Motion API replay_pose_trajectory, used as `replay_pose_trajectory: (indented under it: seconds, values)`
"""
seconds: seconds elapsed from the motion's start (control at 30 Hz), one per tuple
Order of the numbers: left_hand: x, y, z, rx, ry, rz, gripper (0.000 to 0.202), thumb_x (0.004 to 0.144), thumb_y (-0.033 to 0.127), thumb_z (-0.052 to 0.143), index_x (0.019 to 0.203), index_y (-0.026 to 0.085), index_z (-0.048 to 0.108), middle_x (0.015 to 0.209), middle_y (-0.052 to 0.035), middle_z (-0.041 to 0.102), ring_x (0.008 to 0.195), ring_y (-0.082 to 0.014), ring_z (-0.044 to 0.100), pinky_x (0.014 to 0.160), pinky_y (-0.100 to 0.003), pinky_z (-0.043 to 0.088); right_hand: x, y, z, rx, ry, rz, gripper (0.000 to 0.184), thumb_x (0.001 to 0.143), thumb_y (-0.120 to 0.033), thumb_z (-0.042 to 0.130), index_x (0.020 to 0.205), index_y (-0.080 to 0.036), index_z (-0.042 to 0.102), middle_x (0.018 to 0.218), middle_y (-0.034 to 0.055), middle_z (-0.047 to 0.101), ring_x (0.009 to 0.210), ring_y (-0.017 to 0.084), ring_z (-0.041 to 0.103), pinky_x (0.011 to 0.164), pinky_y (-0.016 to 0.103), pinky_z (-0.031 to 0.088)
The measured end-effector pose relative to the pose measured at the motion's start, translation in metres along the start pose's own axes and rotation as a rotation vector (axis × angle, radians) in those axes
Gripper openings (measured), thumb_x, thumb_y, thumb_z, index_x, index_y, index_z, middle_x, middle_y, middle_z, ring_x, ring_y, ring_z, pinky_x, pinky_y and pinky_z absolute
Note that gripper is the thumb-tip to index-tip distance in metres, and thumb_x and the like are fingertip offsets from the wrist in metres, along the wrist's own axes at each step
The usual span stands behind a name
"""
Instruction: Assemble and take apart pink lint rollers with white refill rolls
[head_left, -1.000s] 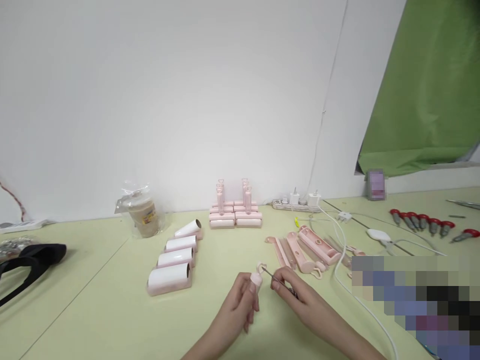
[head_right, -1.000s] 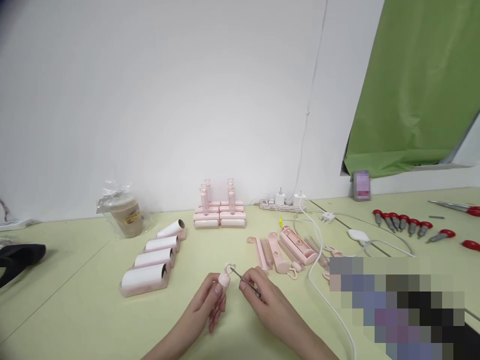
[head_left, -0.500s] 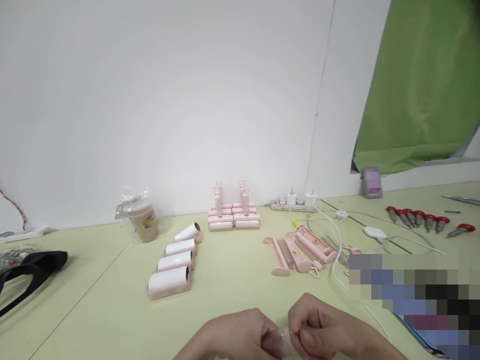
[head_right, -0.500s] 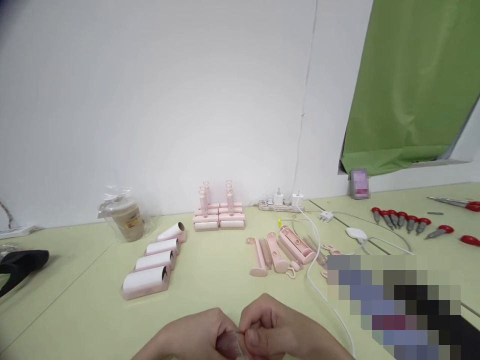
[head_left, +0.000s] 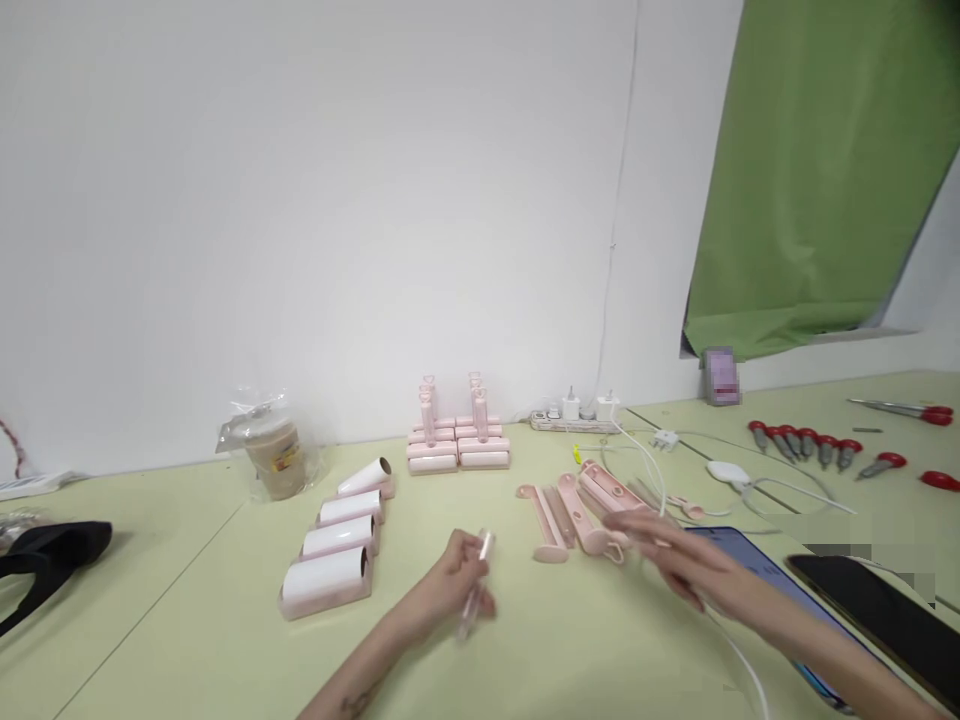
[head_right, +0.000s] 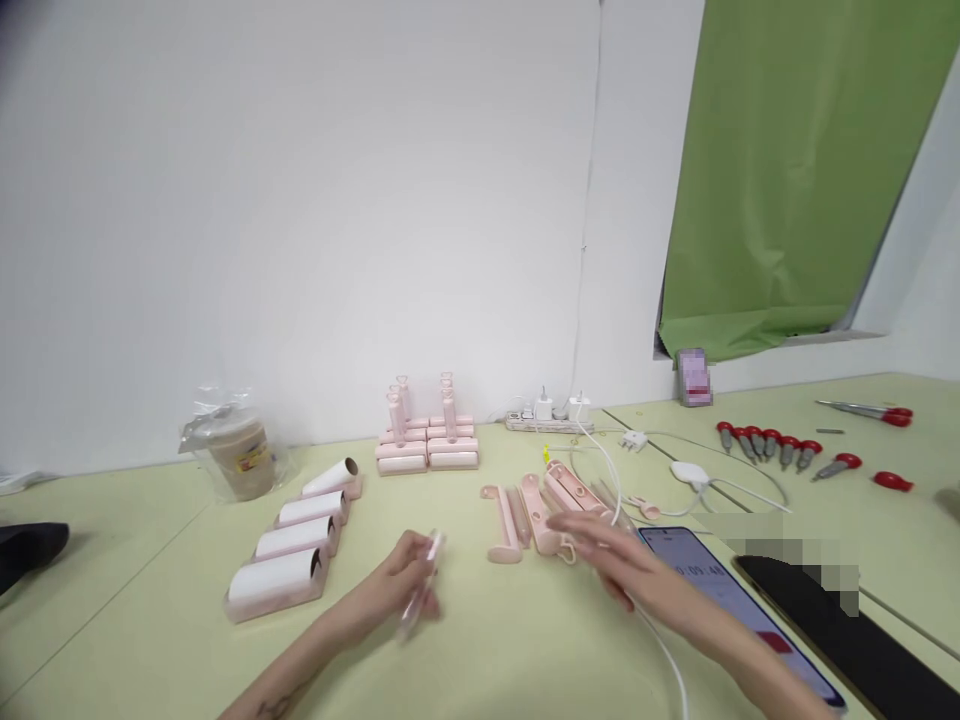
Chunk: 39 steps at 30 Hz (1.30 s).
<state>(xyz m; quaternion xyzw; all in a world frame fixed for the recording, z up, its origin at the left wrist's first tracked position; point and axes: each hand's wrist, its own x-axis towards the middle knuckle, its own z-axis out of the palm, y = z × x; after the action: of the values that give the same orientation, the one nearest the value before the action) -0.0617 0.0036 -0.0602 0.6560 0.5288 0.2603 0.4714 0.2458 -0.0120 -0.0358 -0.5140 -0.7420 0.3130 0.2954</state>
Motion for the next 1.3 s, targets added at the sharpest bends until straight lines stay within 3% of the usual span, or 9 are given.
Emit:
replay_pose_trajectory:
  seconds: [0.13,0.3,0.4,0.53,0.63,0.77,0.93,1.17,1.3]
  values:
    - [0.053,0.008,0.029,0.231,0.153,0.024,0.029,0.078,0.036,0.044,0.099,0.016,0.045,0.084,-0.0064,0.058,0.082,-0.0223,0.057,0.071,-0.032,0.040,0.019,0.003,0.023,-0.419,-0.136,-0.087,0.035,0.078,-0.030,0.047,0.112,-0.031,0.053,0.118,0.0053,0.053,0.083,0.023,0.061,0.070,0.033,0.046]
    - [0.092,0.014,0.050,0.435,0.230,-0.033,0.035,0.080,0.033,0.049,0.106,0.010,0.047,0.094,-0.0110,0.060,0.090,-0.0247,0.056,0.081,-0.042,0.038,0.023,-0.004,0.013,-0.880,-0.117,0.081,0.049,0.056,-0.013,0.063,0.104,-0.022,0.057,0.106,0.0109,0.058,0.076,0.030,0.063,0.060,0.034,0.044]
    - [0.105,0.019,0.067,0.480,0.282,-0.049,0.038,0.084,0.038,0.044,0.114,0.014,0.044,0.102,-0.0077,0.057,0.092,-0.0207,0.055,0.084,-0.044,0.038,0.023,-0.014,-0.002,-1.020,-0.073,0.093,0.031,0.061,-0.011,0.059,0.091,-0.018,0.061,0.095,0.0104,0.061,0.071,0.029,0.063,0.054,0.032,0.041]
    - [0.112,0.025,0.083,0.475,0.333,-0.035,0.039,0.088,0.038,0.034,0.115,0.012,0.043,0.101,-0.0104,0.059,0.094,-0.0223,0.056,0.084,-0.042,0.038,0.046,-0.033,-0.008,-0.973,0.025,-0.035,0.013,0.076,-0.022,0.048,0.080,-0.019,0.060,0.083,0.0053,0.060,0.057,0.021,0.060,0.047,0.028,0.036]
    - [0.111,0.029,0.086,0.449,0.359,-0.004,0.040,0.089,0.033,0.023,0.116,0.008,0.041,0.099,-0.0155,0.061,0.095,-0.0262,0.057,0.081,-0.039,0.037,0.091,-0.048,0.007,-0.914,0.078,-0.114,0.022,0.086,-0.030,0.037,0.095,-0.023,0.056,0.092,0.0026,0.059,0.073,0.018,0.060,0.057,0.028,0.042]
    - [0.104,0.027,0.083,0.408,0.368,0.046,0.043,0.087,0.025,0.018,0.121,0.004,0.036,0.099,-0.0191,0.062,0.094,-0.0295,0.057,0.078,-0.039,0.038,0.163,-0.054,0.046,-0.881,0.090,-0.131,0.030,0.086,-0.031,0.046,0.113,-0.017,0.047,0.115,0.0075,0.050,0.090,0.018,0.056,0.073,0.035,0.046]
    - [0.079,0.014,0.063,0.357,0.377,0.117,0.047,0.086,0.028,0.023,0.124,0.002,0.035,0.105,-0.0207,0.059,0.095,-0.0301,0.055,0.078,-0.038,0.038,0.211,-0.042,0.083,-0.886,0.017,-0.071,0.029,0.085,-0.028,0.050,0.111,-0.015,0.049,0.110,0.0070,0.053,0.090,0.019,0.056,0.074,0.038,0.048]
    - [0.029,-0.013,0.022,0.255,0.525,0.162,0.047,0.081,0.028,0.037,0.122,0.005,0.032,0.115,-0.0162,0.044,0.109,-0.0237,0.038,0.095,-0.033,0.025,0.184,-0.048,0.083,-0.858,-0.059,-0.118,0.026,0.085,-0.030,0.049,0.106,-0.015,0.052,0.104,0.0059,0.055,0.085,0.017,0.056,0.072,0.036,0.047]
    - [0.020,-0.032,0.018,0.106,0.529,0.084,0.080,0.064,0.028,0.060,0.126,0.006,0.015,0.131,-0.0190,0.023,0.124,-0.0265,0.019,0.100,-0.032,0.019,0.131,-0.061,0.081,-0.791,-0.105,-0.218,0.026,0.070,-0.025,0.063,0.094,-0.020,0.055,0.093,0.0013,0.059,0.071,0.016,0.056,0.062,0.029,0.041]
